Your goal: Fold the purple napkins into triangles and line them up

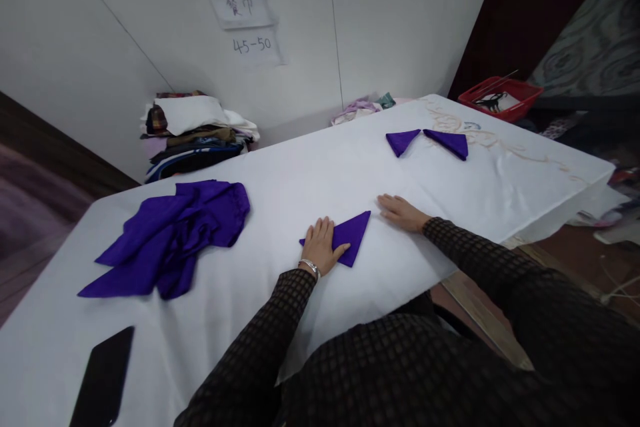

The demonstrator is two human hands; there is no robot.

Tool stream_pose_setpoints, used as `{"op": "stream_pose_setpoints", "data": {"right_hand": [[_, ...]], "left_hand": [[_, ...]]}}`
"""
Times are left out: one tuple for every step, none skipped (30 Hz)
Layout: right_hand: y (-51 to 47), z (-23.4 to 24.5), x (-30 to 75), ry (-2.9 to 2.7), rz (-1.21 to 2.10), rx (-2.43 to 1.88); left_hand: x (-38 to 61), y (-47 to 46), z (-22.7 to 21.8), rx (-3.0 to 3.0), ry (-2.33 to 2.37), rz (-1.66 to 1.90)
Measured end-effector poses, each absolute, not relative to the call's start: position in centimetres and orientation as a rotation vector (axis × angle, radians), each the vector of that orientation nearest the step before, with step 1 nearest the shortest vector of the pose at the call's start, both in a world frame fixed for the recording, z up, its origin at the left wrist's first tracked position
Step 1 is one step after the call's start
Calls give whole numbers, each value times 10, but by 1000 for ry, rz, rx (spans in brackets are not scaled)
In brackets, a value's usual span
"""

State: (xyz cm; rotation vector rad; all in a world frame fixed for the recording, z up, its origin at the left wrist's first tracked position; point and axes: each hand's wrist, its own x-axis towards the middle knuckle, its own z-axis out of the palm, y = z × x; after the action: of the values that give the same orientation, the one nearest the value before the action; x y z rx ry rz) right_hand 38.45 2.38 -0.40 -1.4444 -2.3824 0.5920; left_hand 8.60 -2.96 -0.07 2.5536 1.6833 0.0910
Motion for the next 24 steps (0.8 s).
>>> {"op": "stream_pose_setpoints", "data": {"right_hand": [[26,-3,391,-2275,638,-1475],[27,-1,393,-2187,682,-1479],[29,1,393,-2132,722,-1458],[30,4,390,-2118,760,-1419],[33,7,384,-2134,798,-1376],[35,9,377,-2167,830,-1337],[38,11,369,-2207,855,-1305],[41,13,361,-2249,872,-1284],[44,15,354,-2290,884,-1273],[47,17,347,-2330,892,-1270],[50,18,342,-2364,896,-1272],[53,19,338,-2396,900,-1274],[55,20,335,-2424,904,-1276],[57,21,333,-2449,905,-1277],[58,22,332,-2474,906,-1275],[59,22,331,-2496,905,-1272],[59,22,331,-2515,901,-1273],[60,22,331,-2534,896,-1277],[60,21,331,-2551,889,-1284],[60,21,331,-2567,881,-1292],[60,21,331,-2580,873,-1299],[60,20,332,-2590,864,-1307],[60,20,332,-2596,859,-1314],[60,21,332,-2600,857,-1319]], "left_hand": [[86,-30,-1,2550,1684,92],[86,-30,-1,2547,1687,97],[87,-30,-1,2545,1690,103],[87,-30,-2,2543,1692,108],[87,-30,-2,2540,1693,111],[87,-30,-1,2539,1691,110],[87,-30,-1,2537,1690,108],[86,-30,-1,2537,1688,105],[86,-30,-1,2538,1687,105],[86,-30,-1,2538,1689,107],[86,-30,-1,2538,1692,112],[86,-30,-1,2538,1694,118],[86,-30,-1,2538,1696,123],[86,-30,-1,2538,1695,130],[86,-30,-2,2538,1694,136],[86,-30,-2,2538,1693,141],[86,-30,-2,2537,1691,145],[86,-30,-2,2536,1691,147],[86,-30,-1,2534,1691,147],[87,-30,-1,2533,1691,144],[87,-30,-1,2533,1690,142],[87,-30,-1,2535,1690,141],[87,-30,-1,2538,1690,139],[86,-31,-1,2542,1691,139]]}}
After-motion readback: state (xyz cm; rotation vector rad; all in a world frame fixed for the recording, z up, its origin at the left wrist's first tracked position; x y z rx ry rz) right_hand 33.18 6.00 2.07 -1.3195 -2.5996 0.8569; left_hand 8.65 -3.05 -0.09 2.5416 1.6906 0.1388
